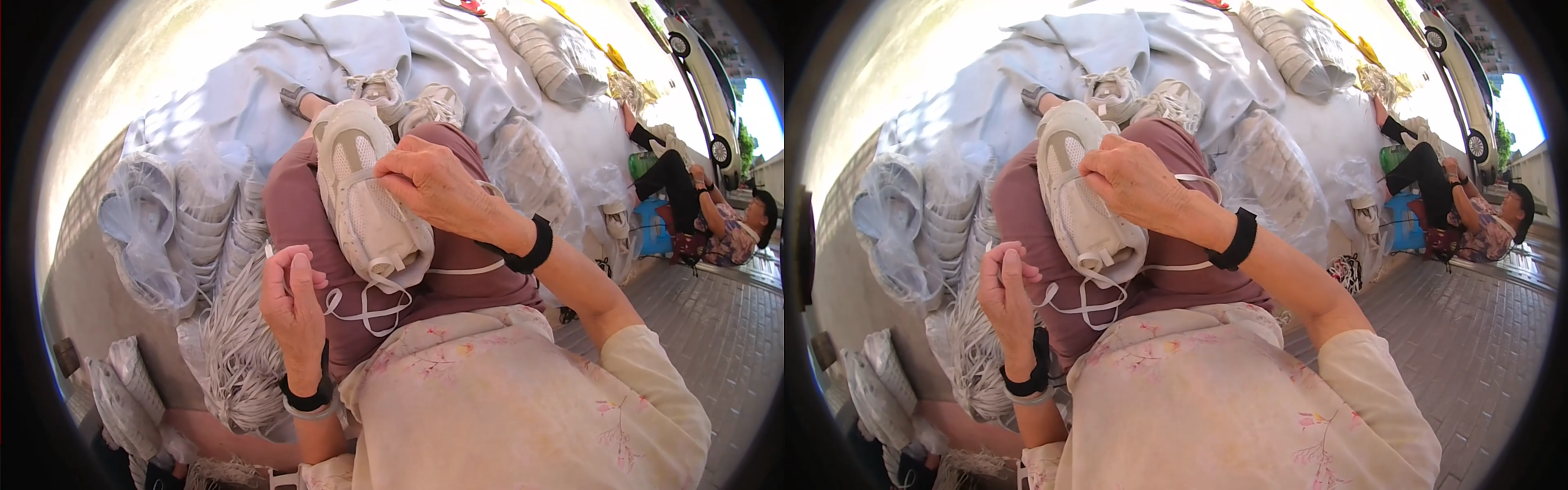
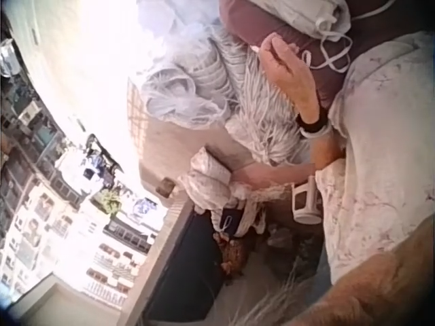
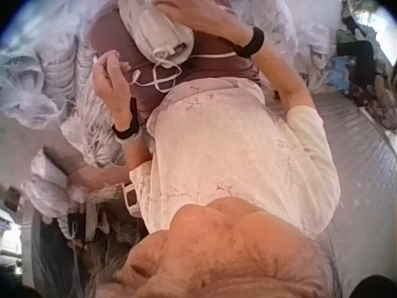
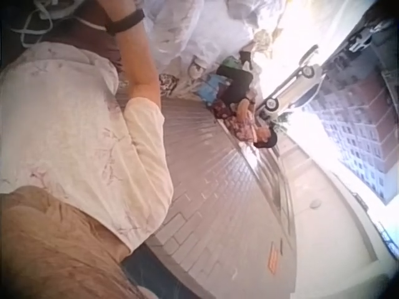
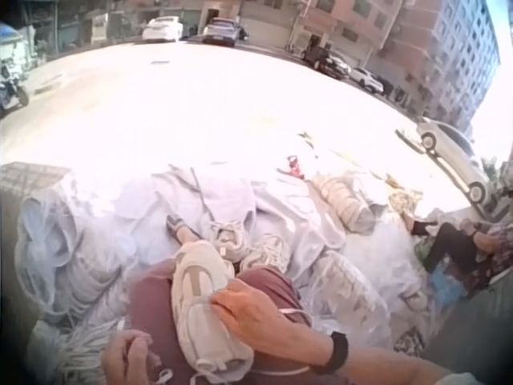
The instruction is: Lacing a pair of white sneakers while sitting on the ground.
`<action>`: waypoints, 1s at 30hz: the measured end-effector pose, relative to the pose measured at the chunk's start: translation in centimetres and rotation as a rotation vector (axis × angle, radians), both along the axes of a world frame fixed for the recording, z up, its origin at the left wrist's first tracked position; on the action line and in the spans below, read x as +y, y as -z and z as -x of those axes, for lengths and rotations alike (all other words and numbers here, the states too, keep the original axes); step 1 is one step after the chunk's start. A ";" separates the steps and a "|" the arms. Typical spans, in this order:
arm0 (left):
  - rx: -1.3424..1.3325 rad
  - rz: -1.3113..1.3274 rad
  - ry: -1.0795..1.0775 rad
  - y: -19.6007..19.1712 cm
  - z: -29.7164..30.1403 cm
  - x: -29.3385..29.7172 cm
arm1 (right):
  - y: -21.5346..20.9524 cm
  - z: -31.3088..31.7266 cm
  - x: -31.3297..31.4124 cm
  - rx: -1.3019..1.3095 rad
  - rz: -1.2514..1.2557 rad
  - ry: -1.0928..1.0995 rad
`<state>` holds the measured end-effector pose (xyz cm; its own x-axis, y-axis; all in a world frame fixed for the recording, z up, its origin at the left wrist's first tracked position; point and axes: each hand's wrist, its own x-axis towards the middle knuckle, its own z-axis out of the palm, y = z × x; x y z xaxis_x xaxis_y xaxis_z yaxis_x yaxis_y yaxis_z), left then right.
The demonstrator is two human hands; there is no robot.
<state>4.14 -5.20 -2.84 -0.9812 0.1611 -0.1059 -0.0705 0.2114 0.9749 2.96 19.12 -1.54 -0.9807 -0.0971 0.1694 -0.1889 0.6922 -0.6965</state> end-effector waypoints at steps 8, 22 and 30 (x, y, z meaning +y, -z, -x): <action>-0.219 -0.014 0.243 -0.2 3.0 2.4 | 0.3 0.9 -0.3 -0.080 0.025 0.001; -0.233 0.130 0.192 2.6 6.3 5.7 | -0.7 2.5 -0.5 -0.224 -0.136 -0.090; -0.246 0.064 0.174 3.2 6.0 5.7 | -0.6 3.0 -0.4 -0.312 -0.178 -0.094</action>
